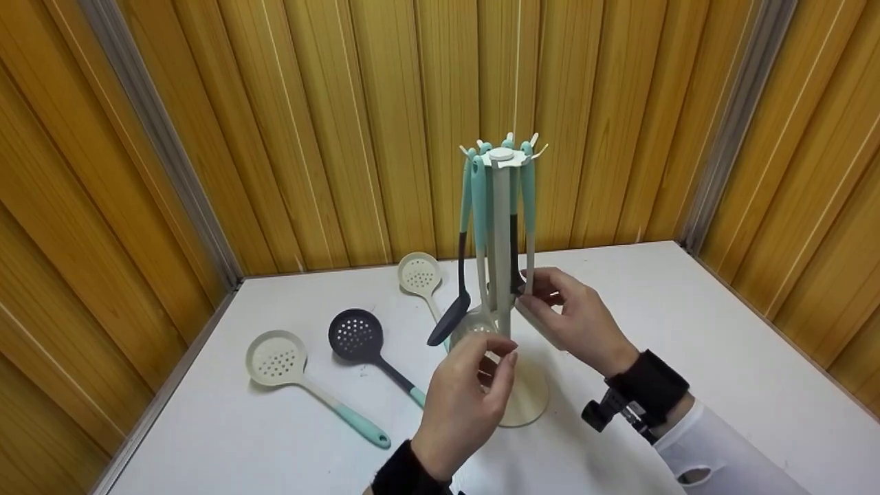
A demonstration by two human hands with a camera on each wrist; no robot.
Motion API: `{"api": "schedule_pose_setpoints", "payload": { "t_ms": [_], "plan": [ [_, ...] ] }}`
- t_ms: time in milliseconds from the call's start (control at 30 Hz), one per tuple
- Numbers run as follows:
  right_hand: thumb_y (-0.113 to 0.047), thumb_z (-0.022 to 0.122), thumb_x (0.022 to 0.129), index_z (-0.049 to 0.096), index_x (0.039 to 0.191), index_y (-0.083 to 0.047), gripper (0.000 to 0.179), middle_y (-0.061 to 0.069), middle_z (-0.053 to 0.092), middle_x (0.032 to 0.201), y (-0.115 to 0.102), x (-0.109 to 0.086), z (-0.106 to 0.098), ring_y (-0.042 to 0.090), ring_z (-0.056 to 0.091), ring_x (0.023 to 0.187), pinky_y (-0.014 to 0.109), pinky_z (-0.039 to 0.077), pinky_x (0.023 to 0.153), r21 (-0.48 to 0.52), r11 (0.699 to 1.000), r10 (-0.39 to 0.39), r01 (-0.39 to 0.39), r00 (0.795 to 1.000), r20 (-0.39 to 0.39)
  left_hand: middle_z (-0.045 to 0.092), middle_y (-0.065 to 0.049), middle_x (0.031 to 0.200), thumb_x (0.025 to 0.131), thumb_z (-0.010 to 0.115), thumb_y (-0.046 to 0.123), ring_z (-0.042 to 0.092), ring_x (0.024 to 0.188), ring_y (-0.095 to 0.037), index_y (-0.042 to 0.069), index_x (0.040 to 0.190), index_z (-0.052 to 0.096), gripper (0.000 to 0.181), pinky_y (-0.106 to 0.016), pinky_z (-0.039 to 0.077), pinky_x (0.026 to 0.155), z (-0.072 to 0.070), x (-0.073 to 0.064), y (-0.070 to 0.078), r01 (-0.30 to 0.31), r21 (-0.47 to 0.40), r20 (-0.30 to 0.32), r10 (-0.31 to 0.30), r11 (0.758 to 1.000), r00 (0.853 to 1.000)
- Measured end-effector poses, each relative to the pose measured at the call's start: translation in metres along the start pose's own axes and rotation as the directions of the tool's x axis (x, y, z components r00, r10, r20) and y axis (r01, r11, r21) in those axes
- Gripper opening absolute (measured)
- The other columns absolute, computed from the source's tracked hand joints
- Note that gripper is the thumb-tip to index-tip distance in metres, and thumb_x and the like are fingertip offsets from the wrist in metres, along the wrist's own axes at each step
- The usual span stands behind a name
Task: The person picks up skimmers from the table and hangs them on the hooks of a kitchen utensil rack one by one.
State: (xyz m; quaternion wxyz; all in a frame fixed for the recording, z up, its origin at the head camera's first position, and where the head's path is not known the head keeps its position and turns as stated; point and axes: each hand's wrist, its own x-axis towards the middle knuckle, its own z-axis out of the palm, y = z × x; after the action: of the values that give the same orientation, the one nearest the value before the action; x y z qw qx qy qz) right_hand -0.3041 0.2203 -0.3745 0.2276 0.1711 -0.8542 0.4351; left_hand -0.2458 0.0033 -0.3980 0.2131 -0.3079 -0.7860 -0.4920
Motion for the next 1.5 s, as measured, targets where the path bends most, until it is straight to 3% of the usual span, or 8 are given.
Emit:
{"api": "schedule_pose_setpoints", "payload": {
  "t_ms": [200,467,767,1100,1300,1500],
  "plan": [
    [-0.018,0.077,0.106,0.07,0.14,-0.012,0.035,-0.003,0.079,0.117,0.004,-0.006,-0.001,0.013,0.073,0.11,0.027,0.058,0.095,0.013,1.0,0.008,-0.008,1.0,-0.014,0.075,0.0,0.11,0.108,0.07,0.01,0.071,0.082,-0.005,0.014,0.116,0.072,0.01,-0.021,0.063,0.074,-0.005,0.004,-0.004,0.023,-0.02,-0.02,-0.023,1.0,1.0],
    [-0.011,0.073,0.108,0.071,0.141,-0.011,0.033,0.0,0.079,0.126,0.007,-0.019,-0.004,0.016,0.074,0.115,0.03,0.06,0.098,-0.009,1.0,0.01,-0.011,0.998,-0.056,0.075,0.0,0.111,0.107,0.07,0.01,0.07,0.084,-0.005,0.014,0.117,0.072,0.011,-0.023,0.063,0.076,-0.011,0.008,-0.008,0.059,-0.008,-0.051,-0.059,0.998,0.997],
    [-0.005,0.074,0.105,0.075,0.133,-0.009,0.028,0.002,0.08,0.122,0.019,-0.047,-0.015,0.006,0.073,0.108,0.008,0.054,0.093,-0.013,1.0,-0.023,0.021,0.984,-0.176,0.075,0.001,0.11,0.106,0.07,0.008,0.07,0.085,-0.005,0.013,0.118,0.072,0.013,-0.022,0.063,0.077,-0.013,0.008,-0.009,0.064,0.009,-0.063,-0.063,0.998,0.996],
    [-0.014,0.07,0.11,0.072,0.137,-0.01,0.028,0.004,0.079,0.121,0.045,-0.069,-0.03,-0.01,0.066,0.108,0.008,0.051,0.092,-0.005,0.992,0.125,-0.128,0.973,-0.196,0.075,0.0,0.111,0.107,0.07,0.008,0.069,0.085,-0.005,0.014,0.118,0.073,0.013,-0.023,0.063,0.077,-0.016,0.009,-0.01,0.075,0.018,-0.051,-0.074,0.997,0.996],
    [-0.017,0.068,0.111,0.071,0.138,-0.01,0.028,0.005,0.078,0.122,0.051,-0.072,-0.033,-0.008,0.068,0.107,0.01,0.052,0.091,0.002,0.986,0.164,-0.166,0.969,-0.187,0.075,0.001,0.11,0.106,0.071,0.007,0.069,0.086,-0.006,0.011,0.119,0.073,0.013,-0.023,0.063,0.076,-0.028,0.007,-0.015,0.066,0.061,-0.052,-0.063,0.996,0.997],
    [-0.016,0.068,0.111,0.071,0.137,-0.01,0.027,0.004,0.079,0.121,0.053,-0.072,-0.034,-0.009,0.068,0.106,0.01,0.053,0.09,0.006,0.987,0.159,-0.161,0.969,-0.188,0.074,0.002,0.11,0.105,0.071,0.006,0.07,0.086,-0.005,0.013,0.117,0.071,0.013,-0.024,0.064,0.077,-0.049,0.0,-0.028,0.022,0.19,-0.016,-0.02,0.981,1.0]
  ]
}}
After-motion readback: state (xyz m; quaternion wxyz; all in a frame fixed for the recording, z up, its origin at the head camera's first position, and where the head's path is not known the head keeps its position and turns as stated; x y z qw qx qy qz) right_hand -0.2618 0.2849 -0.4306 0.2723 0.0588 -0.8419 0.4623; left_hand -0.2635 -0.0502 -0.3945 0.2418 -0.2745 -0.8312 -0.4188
